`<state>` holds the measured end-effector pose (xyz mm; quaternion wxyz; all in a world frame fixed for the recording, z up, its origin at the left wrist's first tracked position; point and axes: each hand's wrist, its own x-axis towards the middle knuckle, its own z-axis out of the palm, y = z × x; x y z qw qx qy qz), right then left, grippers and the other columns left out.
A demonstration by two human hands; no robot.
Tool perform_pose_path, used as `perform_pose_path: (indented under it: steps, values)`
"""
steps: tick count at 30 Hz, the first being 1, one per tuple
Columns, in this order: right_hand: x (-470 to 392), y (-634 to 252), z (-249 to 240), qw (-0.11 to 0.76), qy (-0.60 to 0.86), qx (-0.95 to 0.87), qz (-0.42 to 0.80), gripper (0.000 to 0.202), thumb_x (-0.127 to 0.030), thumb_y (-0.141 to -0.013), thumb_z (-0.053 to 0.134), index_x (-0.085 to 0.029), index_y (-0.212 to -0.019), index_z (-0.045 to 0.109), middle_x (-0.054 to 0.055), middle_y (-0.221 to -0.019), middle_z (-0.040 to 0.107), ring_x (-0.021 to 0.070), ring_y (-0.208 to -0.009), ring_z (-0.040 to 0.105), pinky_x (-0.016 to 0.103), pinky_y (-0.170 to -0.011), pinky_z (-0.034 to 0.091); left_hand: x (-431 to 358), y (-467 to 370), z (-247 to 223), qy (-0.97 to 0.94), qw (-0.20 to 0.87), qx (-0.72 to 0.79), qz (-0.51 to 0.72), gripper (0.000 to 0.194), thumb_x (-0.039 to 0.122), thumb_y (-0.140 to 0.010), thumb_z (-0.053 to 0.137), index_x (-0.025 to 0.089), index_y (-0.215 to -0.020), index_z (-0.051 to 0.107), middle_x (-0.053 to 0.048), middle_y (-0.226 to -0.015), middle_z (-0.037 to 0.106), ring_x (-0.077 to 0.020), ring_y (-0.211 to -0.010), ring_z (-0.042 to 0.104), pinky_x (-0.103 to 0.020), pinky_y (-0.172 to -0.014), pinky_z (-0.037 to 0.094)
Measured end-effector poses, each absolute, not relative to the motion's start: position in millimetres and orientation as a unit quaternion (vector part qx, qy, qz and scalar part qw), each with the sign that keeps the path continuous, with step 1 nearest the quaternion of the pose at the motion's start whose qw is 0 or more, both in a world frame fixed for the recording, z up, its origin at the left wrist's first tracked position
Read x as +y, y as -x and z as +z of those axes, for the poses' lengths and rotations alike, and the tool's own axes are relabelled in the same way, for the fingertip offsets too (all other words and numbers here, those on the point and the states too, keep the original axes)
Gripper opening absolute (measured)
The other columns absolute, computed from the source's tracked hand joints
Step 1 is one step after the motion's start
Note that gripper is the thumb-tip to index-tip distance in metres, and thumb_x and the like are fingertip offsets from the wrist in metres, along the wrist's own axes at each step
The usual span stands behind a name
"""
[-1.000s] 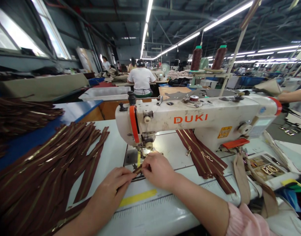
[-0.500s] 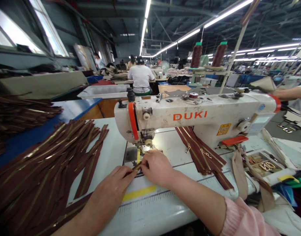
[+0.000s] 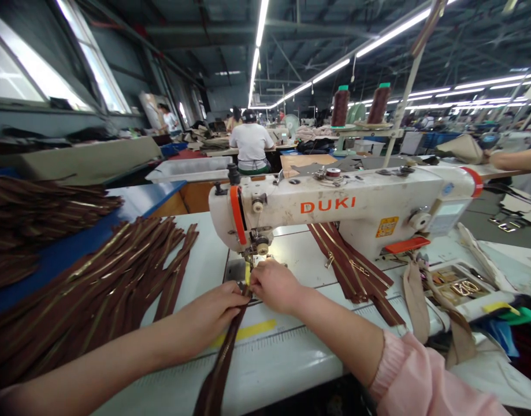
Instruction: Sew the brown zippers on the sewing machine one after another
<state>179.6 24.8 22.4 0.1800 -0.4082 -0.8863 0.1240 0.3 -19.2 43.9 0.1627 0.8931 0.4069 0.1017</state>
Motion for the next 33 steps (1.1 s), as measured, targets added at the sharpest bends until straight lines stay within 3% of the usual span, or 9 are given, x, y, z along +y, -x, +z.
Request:
perform_pose_path:
  steps: [7,14,22,26,33]
  values:
    - [24.6,-178.6,18.0,0.198,0.418,-0.879,0.118,0.01,-0.012,-0.084,0.059,-0.015,-0.077,0.065,0.003,-0.08,0.062,0.0158,-0.08,0.052,0.026,-0.072,0.036,-28.0,6.4,17.3,-0.919,0.044,0.366,0.142,0.028,0.006,-0.087,0.043,0.017,-0.104,0.063,-0.005,-0.093,0.061,-0.0198,-0.089,0.057,-0.033,-0.081,0.05]
    - [18.5,-175.2,17.2,0.214,0.444,-0.861,0.124,0.01,-0.012,-0.086,0.058,-0.015,-0.081,0.066,0.004,-0.081,0.062,0.0167,-0.082,0.052,0.027,-0.073,0.036,-25.2,15.6,13.6,-0.949,-0.095,0.289,0.089,0.044,-0.001,-0.081,0.04,0.013,-0.12,0.055,-0.012,-0.125,0.06,-0.0239,-0.117,0.053,-0.04,-0.1,0.043]
    - [20.4,-173.2,11.0,0.257,0.469,-0.834,0.139,0.011,-0.01,-0.086,0.056,-0.016,-0.081,0.065,0.005,-0.083,0.063,0.018,-0.084,0.054,0.028,-0.075,0.039,-23.1,18.4,13.7,-0.961,-0.1,0.256,0.028,0.056,-0.003,-0.073,0.034,0.007,-0.125,0.052,-0.016,-0.134,0.055,-0.0226,-0.123,0.052,-0.037,-0.102,0.043]
    - [15.0,-185.1,7.4,0.312,0.454,-0.819,0.16,0.014,-0.008,-0.087,0.053,-0.017,-0.087,0.064,0.005,-0.086,0.063,0.0174,-0.085,0.056,0.028,-0.077,0.043,-20.0,17.4,5.8,-0.953,-0.104,0.283,0.043,0.059,-0.004,-0.074,0.032,0.009,-0.129,0.049,-0.013,-0.138,0.052,-0.0209,-0.127,0.048,-0.037,-0.105,0.039]
    - [-8.8,-198.7,12.2,0.271,0.335,-0.896,0.109,0.015,-0.016,-0.091,0.051,-0.017,-0.093,0.066,0.007,-0.089,0.065,0.0195,-0.088,0.055,0.031,-0.081,0.045,-7.6,7.9,5.1,-0.942,-0.125,0.307,0.06,0.048,0.0,-0.081,0.034,0.004,-0.125,0.051,-0.018,-0.132,0.056,-0.0235,-0.123,0.052,-0.038,-0.104,0.041]
